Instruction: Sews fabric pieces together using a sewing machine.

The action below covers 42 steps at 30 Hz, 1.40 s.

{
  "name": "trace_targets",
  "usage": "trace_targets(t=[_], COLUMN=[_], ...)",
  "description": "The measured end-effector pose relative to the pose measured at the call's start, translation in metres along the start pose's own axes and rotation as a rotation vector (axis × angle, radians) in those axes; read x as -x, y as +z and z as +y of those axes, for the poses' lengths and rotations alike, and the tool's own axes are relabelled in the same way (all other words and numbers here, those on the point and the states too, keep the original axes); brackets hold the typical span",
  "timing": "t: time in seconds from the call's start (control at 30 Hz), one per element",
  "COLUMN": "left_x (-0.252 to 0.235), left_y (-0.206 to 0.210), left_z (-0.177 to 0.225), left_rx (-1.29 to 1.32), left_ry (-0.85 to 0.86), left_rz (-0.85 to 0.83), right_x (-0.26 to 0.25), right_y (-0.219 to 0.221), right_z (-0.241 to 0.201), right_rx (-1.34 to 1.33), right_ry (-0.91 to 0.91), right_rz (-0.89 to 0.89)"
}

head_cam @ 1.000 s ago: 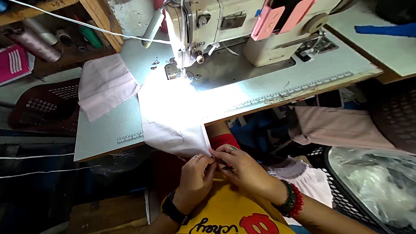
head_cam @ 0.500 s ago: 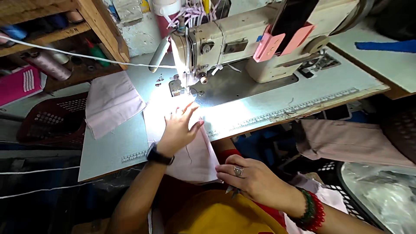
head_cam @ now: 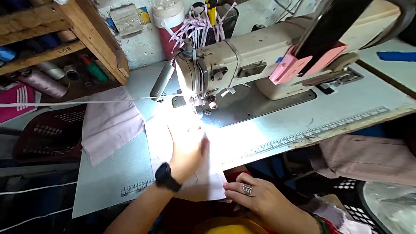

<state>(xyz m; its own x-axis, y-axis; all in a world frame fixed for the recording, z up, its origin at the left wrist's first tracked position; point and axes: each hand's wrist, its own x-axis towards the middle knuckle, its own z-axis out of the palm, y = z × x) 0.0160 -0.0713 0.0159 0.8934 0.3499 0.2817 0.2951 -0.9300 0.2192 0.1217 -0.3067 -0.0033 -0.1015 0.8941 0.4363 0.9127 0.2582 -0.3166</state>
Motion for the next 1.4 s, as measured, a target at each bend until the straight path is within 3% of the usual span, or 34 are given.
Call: trace_targets(t=[0.1, 0.47, 0.9, 1.2, 1.4], left_x=[0.019, 0.043, -0.009, -0.058, -0.095], left_y=[-0.012, -0.004, -0.013, -0.007, -0.012], left_z=[0.023, 0.003, -0.053, -0.107, -0.128], left_rx=[0.045, 0.196, 0.245, 0.336, 0.322], left_ry=[0.005, 0.150, 0.170, 0.189, 0.230], left_rz=[-0.112, -0.032, -0.193, -0.086, -0.119], right_x=[-0.014, -0.055, -0.107, -0.144, -0.156], right_y=[0.002, 0.012, 0.013, 0.020, 0.024], right_z=[0.009, 0.034, 0.072, 0.097, 0.099], right_rx=[0.035, 0.097, 0.104, 0.073, 0.193], right_ry=[0.014, 0.082, 0.123, 0.197, 0.303], right_rz=[0.028, 0.046, 0.065, 0.057, -0.027])
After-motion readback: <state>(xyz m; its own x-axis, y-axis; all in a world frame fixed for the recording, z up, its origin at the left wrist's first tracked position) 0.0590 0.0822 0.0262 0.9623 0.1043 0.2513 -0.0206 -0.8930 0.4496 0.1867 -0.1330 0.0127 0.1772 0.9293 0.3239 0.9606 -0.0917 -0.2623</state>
